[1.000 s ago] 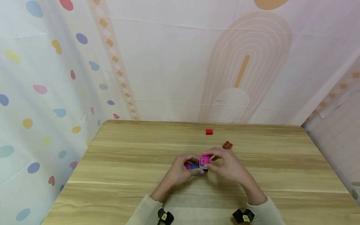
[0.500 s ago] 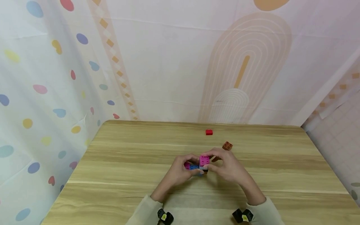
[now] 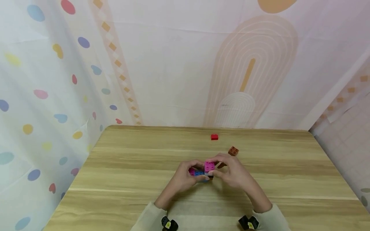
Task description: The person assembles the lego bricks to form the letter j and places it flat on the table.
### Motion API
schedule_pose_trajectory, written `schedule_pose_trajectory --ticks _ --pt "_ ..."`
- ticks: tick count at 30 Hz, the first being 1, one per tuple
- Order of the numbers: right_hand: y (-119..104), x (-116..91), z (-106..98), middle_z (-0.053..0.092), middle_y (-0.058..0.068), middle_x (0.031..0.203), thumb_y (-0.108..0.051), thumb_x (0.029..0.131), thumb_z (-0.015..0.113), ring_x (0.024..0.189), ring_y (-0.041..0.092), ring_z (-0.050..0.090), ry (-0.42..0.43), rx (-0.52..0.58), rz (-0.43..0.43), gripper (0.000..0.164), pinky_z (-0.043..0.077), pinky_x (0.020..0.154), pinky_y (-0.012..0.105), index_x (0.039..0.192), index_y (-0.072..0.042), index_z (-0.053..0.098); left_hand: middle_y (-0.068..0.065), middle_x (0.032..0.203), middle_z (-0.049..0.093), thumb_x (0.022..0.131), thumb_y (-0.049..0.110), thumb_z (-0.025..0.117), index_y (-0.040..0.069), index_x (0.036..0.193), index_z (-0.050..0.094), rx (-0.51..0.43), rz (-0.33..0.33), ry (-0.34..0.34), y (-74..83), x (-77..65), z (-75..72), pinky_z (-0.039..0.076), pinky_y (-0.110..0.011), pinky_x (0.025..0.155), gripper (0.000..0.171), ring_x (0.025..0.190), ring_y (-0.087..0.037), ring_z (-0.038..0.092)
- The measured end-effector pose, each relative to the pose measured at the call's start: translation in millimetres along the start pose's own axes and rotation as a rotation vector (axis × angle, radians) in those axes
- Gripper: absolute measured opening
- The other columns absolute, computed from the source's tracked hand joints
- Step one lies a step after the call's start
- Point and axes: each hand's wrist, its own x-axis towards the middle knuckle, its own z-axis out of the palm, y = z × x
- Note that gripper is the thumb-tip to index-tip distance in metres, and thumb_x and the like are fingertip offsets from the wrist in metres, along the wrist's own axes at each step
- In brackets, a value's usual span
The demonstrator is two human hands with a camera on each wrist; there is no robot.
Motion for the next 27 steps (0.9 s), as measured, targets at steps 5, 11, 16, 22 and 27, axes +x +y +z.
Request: schedule_pose_trajectory --ticks 5,11,16,22,27 --pt "2.4 0.7 1.4 0.074 -0.003 0.11 -0.018 0.092 0.077 0.102 0.015 0.067 -0.003 0.005 -0.015 0.033 0.057 0.092 0.036 0.124 -0.013 0.072 0.003 0.107 0.076 0.084 0.022 0.086 0.018 0.112 0.075 -0.005 0.009 0.002 -1.0 0.8 -0.2 0.056 -0.024 0.085 0.03 0.1 -0.014 0.07" --pt "2.9 2.0 3.8 0.072 0.001 0.111 -0.014 0.092 0.075 0.102 0.02 0.069 -0.005 0.026 -0.034 0.032 0.058 0.092 0.038 0.124 -0.009 0.071 0.003 0.107 0.076 0.085 0.02 0.086 0.018 0.113 0.074 0.007 -0.001 0.002 -3.1 1.3 -0.2 0.056 -0.025 0.085 0.03 0.099 -0.014 0.07" --pt "1.2 3.6 4.1 0.066 0.001 0.112 -0.011 0.091 0.076 0.107 0.022 0.068 -0.005 0.067 0.006 0.033 0.059 0.093 0.041 0.124 -0.01 0.072 0.003 0.107 0.076 0.086 0.023 0.085 0.021 0.116 0.073 0.046 0.002 -0.016 -3.1 1.8 -2.9 0.056 -0.025 0.085 0.031 0.1 -0.013 0.069" --pt "2.6 5.5 3.7 0.066 -0.006 0.109 -0.016 0.09 0.079 0.11 0.02 0.067 -0.001 0.038 0.047 0.035 0.058 0.094 0.044 0.124 -0.017 0.074 0.005 0.113 0.075 0.088 0.026 0.083 0.024 0.122 0.071 0.041 0.031 -0.028 -1.3 3.7 -6.9 0.057 -0.03 0.089 0.035 0.105 -0.016 0.07" --pt "4.8 6.1 2.5 0.068 -0.008 0.106 -0.02 0.087 0.081 0.105 0.017 0.069 0.016 0.033 0.054 0.035 0.058 0.094 0.038 0.122 -0.02 0.075 0.003 0.116 0.076 0.092 0.022 0.08 0.024 0.121 0.072 -0.003 0.051 0.0 0.6 3.8 -7.4 0.059 -0.038 0.091 0.03 0.109 -0.021 0.071"
